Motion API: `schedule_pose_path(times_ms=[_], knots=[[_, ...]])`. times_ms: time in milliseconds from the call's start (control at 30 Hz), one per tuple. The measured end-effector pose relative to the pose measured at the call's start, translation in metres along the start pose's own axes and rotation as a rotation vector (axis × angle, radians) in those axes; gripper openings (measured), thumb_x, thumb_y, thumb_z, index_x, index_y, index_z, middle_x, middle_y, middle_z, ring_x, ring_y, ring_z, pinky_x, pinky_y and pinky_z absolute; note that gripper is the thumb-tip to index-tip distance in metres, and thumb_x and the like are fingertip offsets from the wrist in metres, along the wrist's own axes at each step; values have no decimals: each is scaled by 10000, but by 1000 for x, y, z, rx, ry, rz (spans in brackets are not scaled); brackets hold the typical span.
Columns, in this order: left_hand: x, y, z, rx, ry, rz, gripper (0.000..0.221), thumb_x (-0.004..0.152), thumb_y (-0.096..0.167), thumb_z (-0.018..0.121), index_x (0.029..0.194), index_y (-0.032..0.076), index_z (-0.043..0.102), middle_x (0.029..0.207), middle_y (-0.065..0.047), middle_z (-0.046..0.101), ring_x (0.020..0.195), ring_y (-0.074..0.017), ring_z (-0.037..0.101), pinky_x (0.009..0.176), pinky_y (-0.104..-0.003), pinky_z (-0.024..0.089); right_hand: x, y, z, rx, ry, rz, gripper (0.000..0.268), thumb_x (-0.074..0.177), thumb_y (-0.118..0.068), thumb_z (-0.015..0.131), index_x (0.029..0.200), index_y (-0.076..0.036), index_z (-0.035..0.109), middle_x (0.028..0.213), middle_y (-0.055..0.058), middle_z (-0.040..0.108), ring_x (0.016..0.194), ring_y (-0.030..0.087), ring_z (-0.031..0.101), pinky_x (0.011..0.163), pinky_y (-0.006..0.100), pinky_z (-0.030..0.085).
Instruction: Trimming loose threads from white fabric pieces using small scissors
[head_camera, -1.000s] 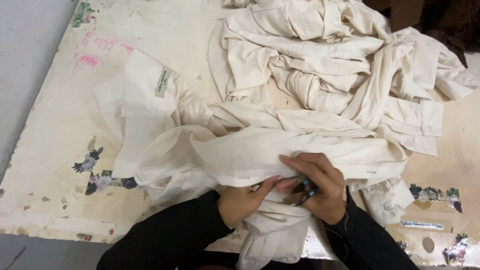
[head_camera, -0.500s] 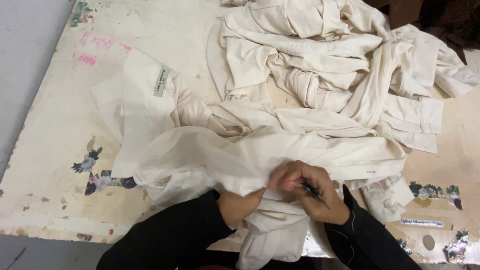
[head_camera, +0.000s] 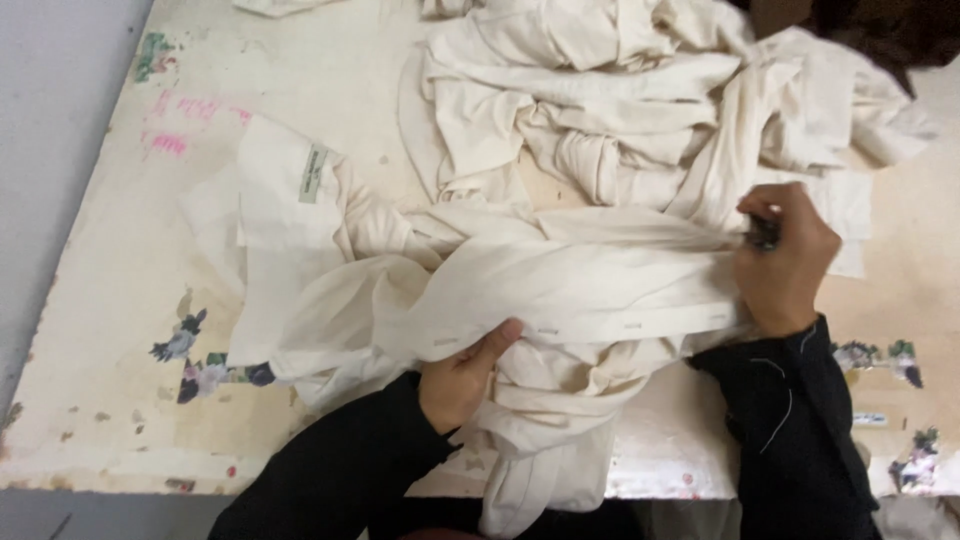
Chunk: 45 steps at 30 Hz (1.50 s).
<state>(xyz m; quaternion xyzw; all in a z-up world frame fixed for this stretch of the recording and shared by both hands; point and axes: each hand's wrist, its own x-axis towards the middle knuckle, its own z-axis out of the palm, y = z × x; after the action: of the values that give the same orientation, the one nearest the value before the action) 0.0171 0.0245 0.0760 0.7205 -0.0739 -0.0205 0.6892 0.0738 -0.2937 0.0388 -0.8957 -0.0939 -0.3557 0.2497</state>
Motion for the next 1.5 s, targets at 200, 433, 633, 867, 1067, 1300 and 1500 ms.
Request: schedule_pose_path(times_ms=[200, 433, 633, 867, 1067, 1300, 1500], knots=[[2, -23, 2, -114, -45, 35, 288, 827, 207, 561, 1012, -10, 602, 977, -116, 637, 897, -199, 576, 862, -409, 442, -4, -108, -3, 619, -75, 38, 135, 704, 53, 520, 649, -67, 495, 699, 73, 596, 647, 218, 569, 616, 247, 446], [-13, -48, 26, -52, -74, -7, 273, 803, 131, 603, 1016, -38, 585, 970, -145, 639, 922, -182, 563, 848, -383, 446, -10, -153, 9, 696, -293, 12, 243, 613, 43, 673, 853, 3, 665, 756, 115, 646, 706, 251, 646, 667, 322, 527], [-11, -44, 28, -6, -47, 3, 330, 776, 137, 624, 1039, -53, 558, 992, -156, 623, 936, -207, 567, 881, -391, 421, -9, -151, 9, 285, -303, -244, 118, 771, -155, 562, 824, -82, 639, 699, 30, 601, 547, 188, 574, 522, 264, 498], [-19, -29, 33, -55, 74, -148, 168, 676, 192, 696, 776, 57, 688, 830, -35, 691, 862, -101, 632, 853, -216, 474, -24, -134, 14, 891, -465, 140, 236, 859, -126, 419, 688, -23, 546, 673, 74, 551, 629, 168, 523, 604, 255, 412], [-15, -35, 29, -228, 130, -419, 166, 661, 156, 696, 769, 31, 688, 834, -63, 698, 840, -123, 644, 850, -215, 489, -21, -121, 10, 1357, -340, 507, 351, 848, -345, 466, 589, -123, 382, 520, 2, 311, 445, 88, 244, 452, 210, 214], [-19, -53, 21, -157, 58, -246, 241, 788, 149, 624, 899, -65, 636, 888, -186, 658, 881, -192, 571, 854, -378, 444, -26, -115, 9, 912, -510, 268, 210, 692, 88, 424, 560, -5, 559, 518, 119, 556, 474, 165, 465, 506, 303, 441], [-5, -37, 9, -313, 126, 23, 225, 807, 53, 576, 1019, -17, 548, 833, -87, 617, 752, -133, 548, 731, -302, 491, -12, -32, -6, 212, -84, 231, 217, 983, 68, 522, 831, -44, 628, 559, 74, 493, 527, 208, 459, 663, 279, 429]])
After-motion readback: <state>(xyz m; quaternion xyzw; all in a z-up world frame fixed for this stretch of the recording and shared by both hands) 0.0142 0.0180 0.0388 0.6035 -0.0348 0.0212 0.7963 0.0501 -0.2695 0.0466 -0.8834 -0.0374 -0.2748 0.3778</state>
